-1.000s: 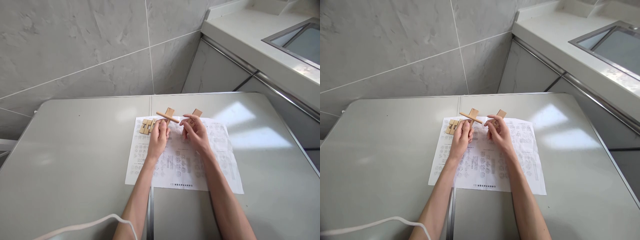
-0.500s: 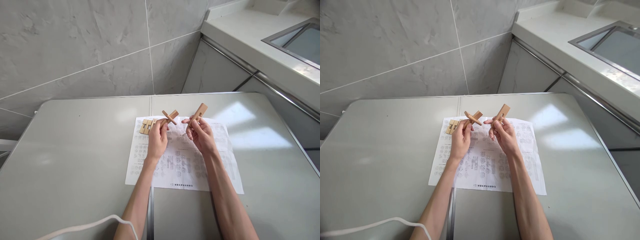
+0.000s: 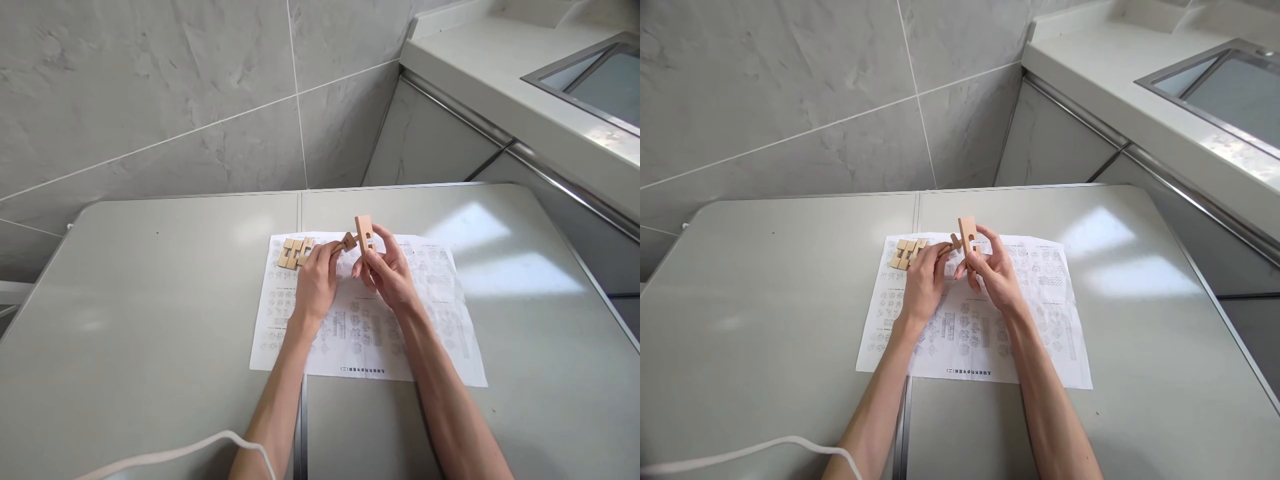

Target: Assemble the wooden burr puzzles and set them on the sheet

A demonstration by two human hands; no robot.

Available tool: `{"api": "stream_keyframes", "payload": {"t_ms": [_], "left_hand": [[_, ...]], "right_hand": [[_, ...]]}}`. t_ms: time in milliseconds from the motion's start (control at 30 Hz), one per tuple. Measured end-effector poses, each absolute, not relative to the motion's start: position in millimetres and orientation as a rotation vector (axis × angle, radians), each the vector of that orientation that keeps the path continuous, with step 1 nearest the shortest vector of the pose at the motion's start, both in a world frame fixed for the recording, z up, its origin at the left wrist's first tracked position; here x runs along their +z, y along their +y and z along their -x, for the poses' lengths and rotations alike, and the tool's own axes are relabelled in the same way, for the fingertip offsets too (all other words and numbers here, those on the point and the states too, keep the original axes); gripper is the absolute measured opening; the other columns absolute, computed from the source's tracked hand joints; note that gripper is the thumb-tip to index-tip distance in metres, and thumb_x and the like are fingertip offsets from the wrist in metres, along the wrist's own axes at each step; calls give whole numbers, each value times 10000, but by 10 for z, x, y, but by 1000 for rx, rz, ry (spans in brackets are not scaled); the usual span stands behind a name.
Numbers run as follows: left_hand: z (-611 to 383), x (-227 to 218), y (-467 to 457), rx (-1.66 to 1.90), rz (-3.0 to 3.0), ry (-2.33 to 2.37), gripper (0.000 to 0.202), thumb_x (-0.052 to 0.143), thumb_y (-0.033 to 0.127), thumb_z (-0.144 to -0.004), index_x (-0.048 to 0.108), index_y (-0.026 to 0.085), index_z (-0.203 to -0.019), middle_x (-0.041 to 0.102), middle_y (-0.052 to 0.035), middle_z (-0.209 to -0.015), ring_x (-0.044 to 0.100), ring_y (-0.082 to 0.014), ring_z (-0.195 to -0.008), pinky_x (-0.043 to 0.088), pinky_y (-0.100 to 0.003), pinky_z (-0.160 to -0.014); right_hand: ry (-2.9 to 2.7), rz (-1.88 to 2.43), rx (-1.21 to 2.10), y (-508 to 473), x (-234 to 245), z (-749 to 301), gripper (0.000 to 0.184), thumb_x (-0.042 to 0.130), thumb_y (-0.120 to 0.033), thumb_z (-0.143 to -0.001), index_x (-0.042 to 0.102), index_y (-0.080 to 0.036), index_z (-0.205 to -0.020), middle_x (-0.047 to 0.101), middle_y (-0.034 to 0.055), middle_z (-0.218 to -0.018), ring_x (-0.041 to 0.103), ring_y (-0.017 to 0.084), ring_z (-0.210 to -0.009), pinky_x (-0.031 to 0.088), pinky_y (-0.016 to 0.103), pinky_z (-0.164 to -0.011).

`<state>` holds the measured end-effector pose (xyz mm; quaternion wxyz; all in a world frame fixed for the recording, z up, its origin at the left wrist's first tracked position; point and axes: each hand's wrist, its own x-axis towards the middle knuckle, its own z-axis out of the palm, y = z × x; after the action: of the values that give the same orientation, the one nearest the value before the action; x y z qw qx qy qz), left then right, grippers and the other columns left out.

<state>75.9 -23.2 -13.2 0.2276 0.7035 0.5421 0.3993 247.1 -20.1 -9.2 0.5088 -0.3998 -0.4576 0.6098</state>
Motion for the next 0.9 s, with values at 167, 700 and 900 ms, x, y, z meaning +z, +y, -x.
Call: {"api": "stream_keyframes", "payload": {"t_ms": [167,700,900], "left_hand": [[-760,-152,-243,1061,-2008,1515,229,479,210,-1131,632,199,-1301,739,-100,-1164,734,-212,-934,588,-308,-707],[-762,-173,-254,976,-2064,1531,301,512,173,-1103,597,254,-1380,719,-78,-1181,737,-210,-933,573,-286,-681],[-756,-167,-249,963,-2080,1516,332,519,144,-1095,587,253,-1400,712,-78,-1187,742,-203,-936,585,-284,-693]], "right_hand": [[-1153,986,1445,-214,-78,-2454,747,699,-531,-1014,379,-292,-1644,719,-33,-688,655,178,-530,456,271,-427],[-1181,983,1460,-203,-91,-2414,770,705,-505,-1017,354,-311,-1675,659,-56,-623,717,204,-614,405,253,-393],[-1179,1023,1455,-196,-108,-2414,748,717,-522,-1006,404,-318,-1654,651,-50,-625,705,200,-593,378,249,-369]]}}
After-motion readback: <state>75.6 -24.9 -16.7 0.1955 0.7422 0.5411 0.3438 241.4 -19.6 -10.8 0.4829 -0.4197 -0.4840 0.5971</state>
